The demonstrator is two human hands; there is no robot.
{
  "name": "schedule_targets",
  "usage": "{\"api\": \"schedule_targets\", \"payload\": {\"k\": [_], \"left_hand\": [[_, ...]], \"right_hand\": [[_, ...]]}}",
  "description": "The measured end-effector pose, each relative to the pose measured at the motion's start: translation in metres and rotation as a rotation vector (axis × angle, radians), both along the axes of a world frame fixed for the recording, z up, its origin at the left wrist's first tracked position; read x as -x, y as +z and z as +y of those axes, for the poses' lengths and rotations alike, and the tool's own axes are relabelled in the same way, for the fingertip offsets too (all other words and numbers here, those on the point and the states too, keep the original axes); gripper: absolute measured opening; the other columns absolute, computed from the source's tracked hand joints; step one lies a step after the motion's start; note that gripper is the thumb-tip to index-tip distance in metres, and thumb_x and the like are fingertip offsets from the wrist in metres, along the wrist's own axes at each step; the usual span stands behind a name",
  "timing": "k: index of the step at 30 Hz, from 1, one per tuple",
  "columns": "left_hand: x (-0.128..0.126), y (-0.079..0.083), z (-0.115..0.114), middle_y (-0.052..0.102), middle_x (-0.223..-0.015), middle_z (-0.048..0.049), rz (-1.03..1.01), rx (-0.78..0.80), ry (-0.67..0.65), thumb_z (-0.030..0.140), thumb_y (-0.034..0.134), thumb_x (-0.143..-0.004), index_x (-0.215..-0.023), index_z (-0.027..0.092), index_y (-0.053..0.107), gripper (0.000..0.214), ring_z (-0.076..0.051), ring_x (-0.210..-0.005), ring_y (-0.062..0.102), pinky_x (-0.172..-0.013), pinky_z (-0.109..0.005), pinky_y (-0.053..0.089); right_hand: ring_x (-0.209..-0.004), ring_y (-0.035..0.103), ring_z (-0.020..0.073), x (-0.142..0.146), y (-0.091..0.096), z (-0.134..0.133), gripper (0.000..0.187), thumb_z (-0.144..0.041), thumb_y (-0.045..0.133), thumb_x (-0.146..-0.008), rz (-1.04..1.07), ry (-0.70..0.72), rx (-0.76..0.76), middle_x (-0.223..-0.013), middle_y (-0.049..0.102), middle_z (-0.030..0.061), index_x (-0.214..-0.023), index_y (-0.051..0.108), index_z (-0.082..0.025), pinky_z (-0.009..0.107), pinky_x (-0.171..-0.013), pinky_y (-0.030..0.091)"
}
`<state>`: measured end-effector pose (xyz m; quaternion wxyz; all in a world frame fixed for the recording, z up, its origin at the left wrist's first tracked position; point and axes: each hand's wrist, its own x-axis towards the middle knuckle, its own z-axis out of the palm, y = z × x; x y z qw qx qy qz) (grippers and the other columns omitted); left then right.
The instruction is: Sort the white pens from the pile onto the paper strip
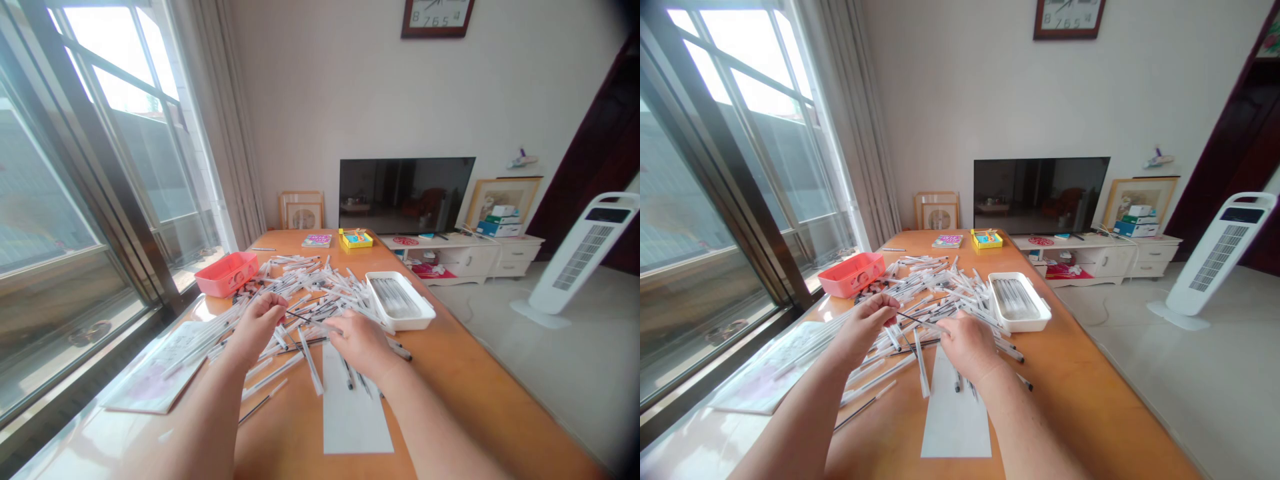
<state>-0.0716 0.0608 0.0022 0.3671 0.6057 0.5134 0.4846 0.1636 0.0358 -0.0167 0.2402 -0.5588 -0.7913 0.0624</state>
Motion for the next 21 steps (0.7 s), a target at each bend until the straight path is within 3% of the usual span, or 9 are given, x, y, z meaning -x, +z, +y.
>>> {"api": "schedule_targets", "payload": {"k": [7,13,18,21], "left_hand": [[-0.021,0.006,-0.011,0.065,-0.069,-0.0009,0.062,0.038,-0.098,0.052,0.051,-0.091,-0.103,0.018,0.065,0.038,-0.017,-0.068,0.057,-0.067,-0.028,0.042],[-0.021,0.002,-0.008,0.069,-0.072,-0.0045,0.021,0.042,0.007,0.067,0.049,-0.088,-0.106,0.017,0.064,0.055,-0.019,-0.068,0.061,-0.068,-0.030,0.045],[-0.019,-0.019,0.009,0.069,-0.073,-0.0049,0.088,-0.002,0.164,0.057,0.061,-0.083,-0.105,0.015,0.067,0.048,-0.020,-0.069,0.063,-0.062,-0.027,0.044],[-0.018,-0.031,0.022,0.071,-0.079,-0.0061,0.321,-0.024,0.223,0.044,0.061,-0.083,-0.101,0.016,0.069,0.034,-0.019,-0.072,0.064,-0.064,-0.027,0.044]], "right_hand": [[-0.084,0.063,0.0171,0.005,-0.003,-0.002,0.027,-0.032,0.054,-0.094,0.093,0.053,0.019,-0.094,0.068,0.0018,-0.110,0.075,-0.035,0.025,-0.070,0.038],[-0.086,0.064,0.0182,0.003,-0.006,0.004,0.027,-0.029,0.059,-0.089,0.205,0.032,-0.006,-0.098,0.069,0.0026,-0.111,0.074,-0.033,0.026,-0.074,0.041],[-0.081,0.061,0.0188,-0.004,-0.006,0.012,0.025,-0.029,0.061,-0.086,0.310,-0.012,-0.045,-0.087,0.068,0.0033,-0.107,0.074,-0.027,0.026,-0.073,0.042],[-0.074,0.057,0.0176,-0.006,-0.006,0.016,0.022,-0.030,0.060,-0.085,0.375,-0.018,-0.055,-0.080,0.066,0.0020,-0.101,0.074,-0.024,0.026,-0.069,0.040]]}}
